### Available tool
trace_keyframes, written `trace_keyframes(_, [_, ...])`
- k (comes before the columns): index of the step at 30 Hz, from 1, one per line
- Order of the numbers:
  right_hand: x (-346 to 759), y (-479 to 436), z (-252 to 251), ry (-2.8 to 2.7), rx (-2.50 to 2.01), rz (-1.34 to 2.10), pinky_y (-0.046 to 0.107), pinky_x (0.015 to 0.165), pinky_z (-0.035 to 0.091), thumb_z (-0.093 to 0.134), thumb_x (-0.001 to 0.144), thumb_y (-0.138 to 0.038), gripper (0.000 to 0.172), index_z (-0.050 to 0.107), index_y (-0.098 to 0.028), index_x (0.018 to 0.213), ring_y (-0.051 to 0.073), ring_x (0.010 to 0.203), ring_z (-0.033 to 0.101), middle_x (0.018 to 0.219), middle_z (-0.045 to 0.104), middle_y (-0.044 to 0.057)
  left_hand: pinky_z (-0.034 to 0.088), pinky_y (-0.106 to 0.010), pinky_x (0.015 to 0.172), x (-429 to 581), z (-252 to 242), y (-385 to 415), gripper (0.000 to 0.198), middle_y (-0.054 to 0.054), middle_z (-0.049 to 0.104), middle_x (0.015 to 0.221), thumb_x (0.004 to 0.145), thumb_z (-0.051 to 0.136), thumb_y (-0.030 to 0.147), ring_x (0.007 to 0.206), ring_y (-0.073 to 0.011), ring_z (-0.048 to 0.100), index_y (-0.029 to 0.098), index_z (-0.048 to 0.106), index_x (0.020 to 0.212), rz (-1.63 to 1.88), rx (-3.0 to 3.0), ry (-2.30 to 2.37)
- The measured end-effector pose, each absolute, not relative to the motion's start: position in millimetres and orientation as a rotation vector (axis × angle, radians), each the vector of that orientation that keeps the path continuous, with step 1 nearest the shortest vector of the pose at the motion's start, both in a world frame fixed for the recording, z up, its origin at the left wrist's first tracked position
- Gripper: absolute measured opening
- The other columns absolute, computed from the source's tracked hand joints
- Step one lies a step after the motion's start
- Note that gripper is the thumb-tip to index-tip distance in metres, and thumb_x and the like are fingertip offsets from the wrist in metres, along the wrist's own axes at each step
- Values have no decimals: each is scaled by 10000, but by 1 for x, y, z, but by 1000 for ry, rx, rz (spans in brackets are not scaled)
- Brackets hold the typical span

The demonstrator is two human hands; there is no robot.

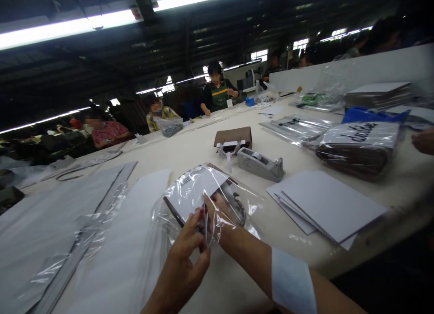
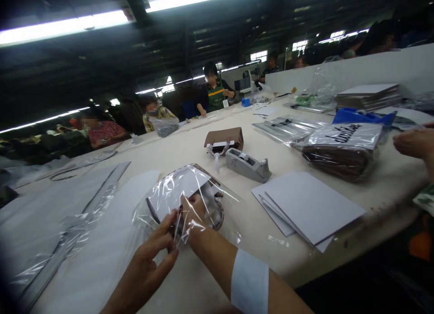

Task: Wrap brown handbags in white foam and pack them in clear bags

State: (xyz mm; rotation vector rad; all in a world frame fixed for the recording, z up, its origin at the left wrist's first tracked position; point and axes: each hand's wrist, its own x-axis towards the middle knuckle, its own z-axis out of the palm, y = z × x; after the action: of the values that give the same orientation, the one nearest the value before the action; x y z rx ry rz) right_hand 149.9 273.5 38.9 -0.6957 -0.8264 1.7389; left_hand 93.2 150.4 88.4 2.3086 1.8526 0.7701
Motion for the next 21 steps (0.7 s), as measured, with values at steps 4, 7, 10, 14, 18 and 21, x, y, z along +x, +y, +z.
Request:
trace_keyframes(4, [188, 253, 44, -834, -783, 1781, 230, 437, 416, 465, 801, -398, 222, 424, -186, 850, 108, 492, 521, 667, 525, -16, 328, -482, 985, 78, 79, 165, 283, -106, 381, 1357, 810, 450, 431, 1255, -294, 321, 191, 522, 678, 704, 2194, 1881])
trace_keyframes(7, [259, 234, 35, -1104, -788, 1749, 226, 381, 388, 572, 742, -371, 222, 502, -163, 773, 128, 454, 525, 640, 573, 12, 388, -488, 931, 68, 65, 173, 306, -105, 426, 1325, 798, 461, 477, 1221, -309, 371, 201, 536, 690, 663, 2358, 1879])
trace_keyframes(10, [354, 232, 16, -1781, -941, 922, 326, 670, 496, 552, 782, -421, 267, 578, -173, 877, 170, 715, 598, 810, 625, 58, 445, -504, 870, 64, 56, 176, 281, -114, 471, 1286, 778, 493, 475, 1189, -323, 418, 211, 525, 688, 649, 2702, 1790])
trace_keyframes(14, [460, 260, -21, -2258, -1341, 197, 555, 1017, 200, 649, 667, -513, 800, 367, -141, 1318, 324, 1268, 271, 1370, 312, 190, 495, -518, 782, 67, 60, 170, 260, -144, 479, 1266, 758, 522, 464, 1170, -352, 434, 213, 494, 696, 679, 3025, 1684])
trace_keyframes(18, [505, 278, -46, -2493, -1580, 182, 566, 1009, 211, 630, 652, -567, 911, 296, -102, 1361, 334, 1293, 205, 1392, 251, 200, 386, -555, 898, 86, 74, 156, 229, -148, 489, 1241, 703, 606, 393, 1185, -359, 406, 209, 469, 690, 875, 3115, 1610])
trace_keyframes(21, [515, 282, -45, -2631, -1398, 211, 454, 1034, 268, 603, 686, -568, 818, 383, -106, 1323, 290, 1279, 268, 1370, 312, 177, 361, -447, 959, 118, 75, 143, 164, -104, 524, 1193, 690, 628, 286, 1158, -294, 446, 209, 484, 694, 1089, 3127, 1431])
